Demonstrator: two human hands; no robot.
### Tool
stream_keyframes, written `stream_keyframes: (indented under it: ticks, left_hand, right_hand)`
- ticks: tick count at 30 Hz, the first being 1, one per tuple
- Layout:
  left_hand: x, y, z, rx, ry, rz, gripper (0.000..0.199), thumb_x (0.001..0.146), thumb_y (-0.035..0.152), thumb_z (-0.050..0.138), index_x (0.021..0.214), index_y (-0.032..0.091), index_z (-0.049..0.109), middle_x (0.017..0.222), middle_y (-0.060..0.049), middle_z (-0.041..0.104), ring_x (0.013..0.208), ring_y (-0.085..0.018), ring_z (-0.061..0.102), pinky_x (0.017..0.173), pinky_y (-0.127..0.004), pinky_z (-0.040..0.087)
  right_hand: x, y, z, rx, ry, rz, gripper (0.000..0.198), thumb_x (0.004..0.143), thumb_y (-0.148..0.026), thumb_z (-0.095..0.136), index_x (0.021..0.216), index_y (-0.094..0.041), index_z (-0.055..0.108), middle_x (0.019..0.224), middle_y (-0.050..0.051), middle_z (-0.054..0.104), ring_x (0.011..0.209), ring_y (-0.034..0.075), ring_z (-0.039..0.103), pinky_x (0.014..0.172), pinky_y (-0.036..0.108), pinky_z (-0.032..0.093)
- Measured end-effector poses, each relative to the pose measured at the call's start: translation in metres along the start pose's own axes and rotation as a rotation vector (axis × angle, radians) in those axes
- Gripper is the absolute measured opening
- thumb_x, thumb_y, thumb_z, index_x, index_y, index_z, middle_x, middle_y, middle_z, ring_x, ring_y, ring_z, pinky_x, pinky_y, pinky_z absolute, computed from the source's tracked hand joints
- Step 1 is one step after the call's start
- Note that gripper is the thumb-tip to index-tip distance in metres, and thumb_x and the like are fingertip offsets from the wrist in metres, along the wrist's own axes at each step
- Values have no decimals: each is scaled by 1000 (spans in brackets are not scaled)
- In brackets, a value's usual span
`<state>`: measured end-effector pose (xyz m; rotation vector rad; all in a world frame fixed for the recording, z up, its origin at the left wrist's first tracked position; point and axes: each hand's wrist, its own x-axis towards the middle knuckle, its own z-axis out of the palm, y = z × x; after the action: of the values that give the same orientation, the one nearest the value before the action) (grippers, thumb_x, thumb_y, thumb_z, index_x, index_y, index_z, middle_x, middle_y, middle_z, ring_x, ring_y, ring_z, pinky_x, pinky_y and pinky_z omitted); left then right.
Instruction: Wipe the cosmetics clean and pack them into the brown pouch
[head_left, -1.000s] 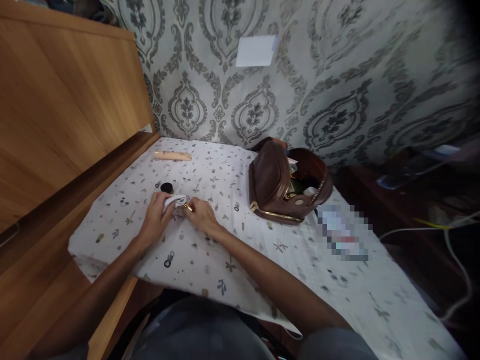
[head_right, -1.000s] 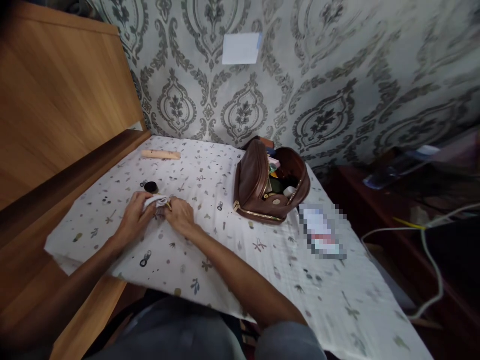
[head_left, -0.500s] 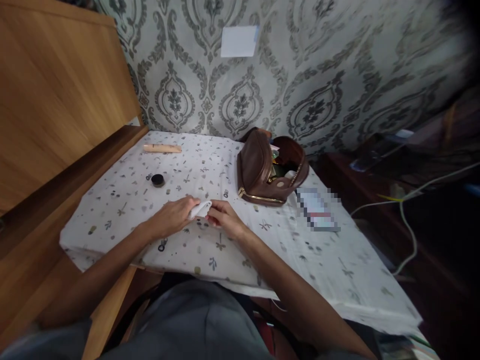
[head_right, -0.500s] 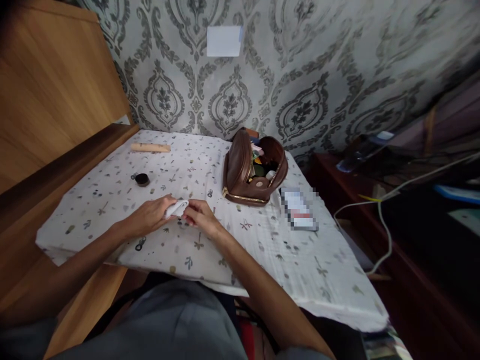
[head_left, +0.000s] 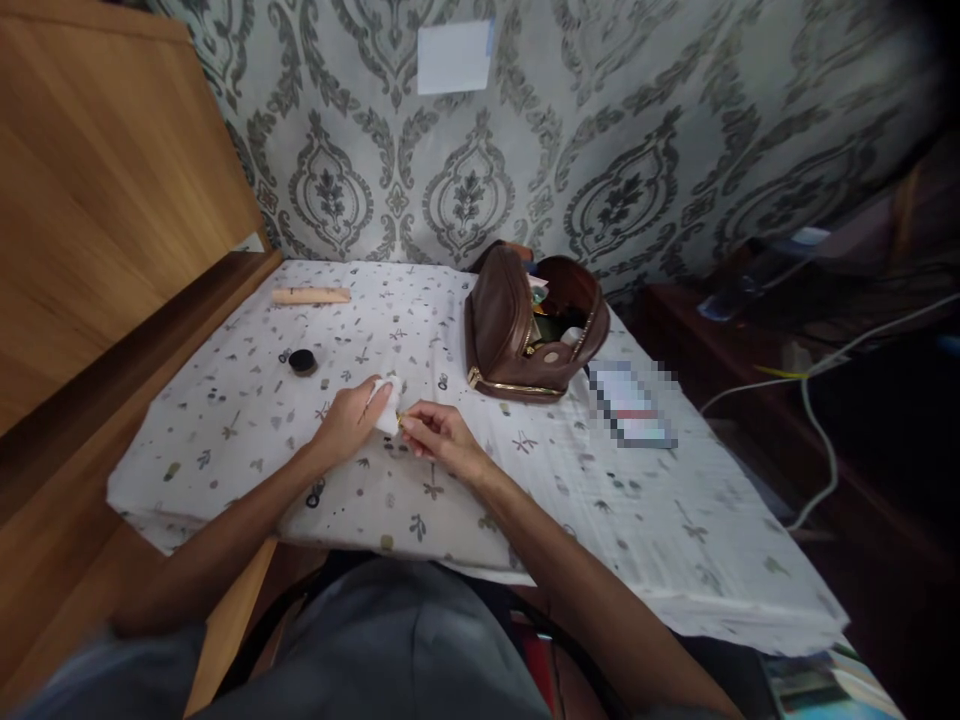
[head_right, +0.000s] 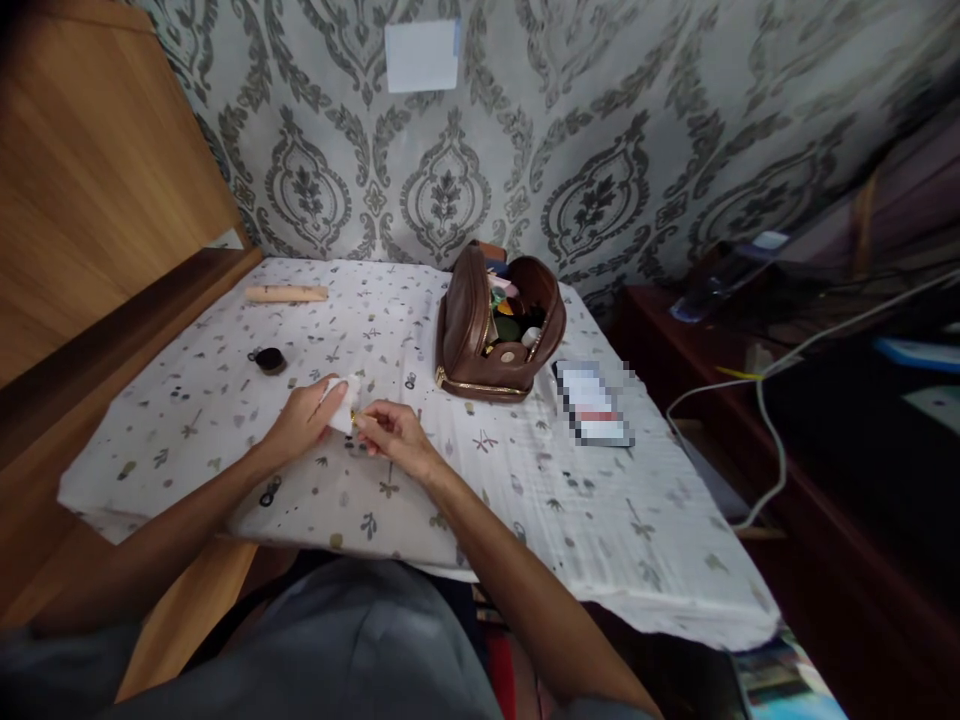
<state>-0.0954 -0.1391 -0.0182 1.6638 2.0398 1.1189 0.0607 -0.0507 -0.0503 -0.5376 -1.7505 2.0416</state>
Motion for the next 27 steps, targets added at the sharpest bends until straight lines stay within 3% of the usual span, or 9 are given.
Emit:
stream_keyframes:
  ticks: [4,8,11,17,21,24,26,27]
  left_hand:
    - [0,-1,4,-237,32,-166,49,99,53,34,61,23,44,38,5,45,35,-13,43,44,-25,35]
    - [-2,-1,7,-333,87,-197,56,97,60,35,56,22,43,39,4,42,36,-11,41,40,-25,31]
    - [-2,-1,13,-438,117,-269,58,93,66,39,55,23,40,38,5,37,34,-10,35,36,-25,26]
    - [1,4,23,-900,140,-531,49,89,64,49,65,23,38,40,11,28,29,-5,19,31,-20,14]
    - [1,13,25,-1047,144,-492,40,88,49,59,68,22,36,47,11,30,35,-3,25,38,-17,24]
    - [-4,12,29,-1045,188,-428,29,86,42,61,77,22,42,56,8,42,44,-5,38,46,-19,38]
    - [-9,6,30,-950,178,-361,22,87,41,59,95,23,51,65,4,51,52,-10,50,51,-24,46]
    - [-12,2,30,-871,161,-322,28,89,42,57,109,24,51,71,2,56,57,-13,55,53,-26,49]
  right_hand:
    - [0,1,0,10,-1,-13,46,74,-60,73,83,-17,62,70,-1,61,50,7,50,42,19,31]
    - [-1,0,0,4,16,-80,42,77,-57,72,85,-17,64,71,-2,59,53,8,52,47,20,35]
    - [-3,-1,0,-26,34,-128,39,79,-56,71,88,-18,64,68,-3,57,55,9,52,51,22,38]
    - [-2,2,-3,-35,128,-194,36,77,-50,73,97,-21,65,75,-1,61,62,12,57,58,25,45]
    - [1,3,-6,-30,191,-215,35,77,-48,74,98,-21,66,82,1,65,63,13,58,59,26,47]
    - [2,4,-9,-49,263,-223,35,76,-48,74,97,-21,67,85,2,67,64,14,57,61,27,49]
    - [3,4,-9,-54,305,-220,34,76,-47,74,96,-21,67,86,3,68,66,14,58,63,28,50]
    - [3,4,-9,-52,320,-218,34,75,-46,74,96,-20,67,86,3,68,67,14,58,64,28,50]
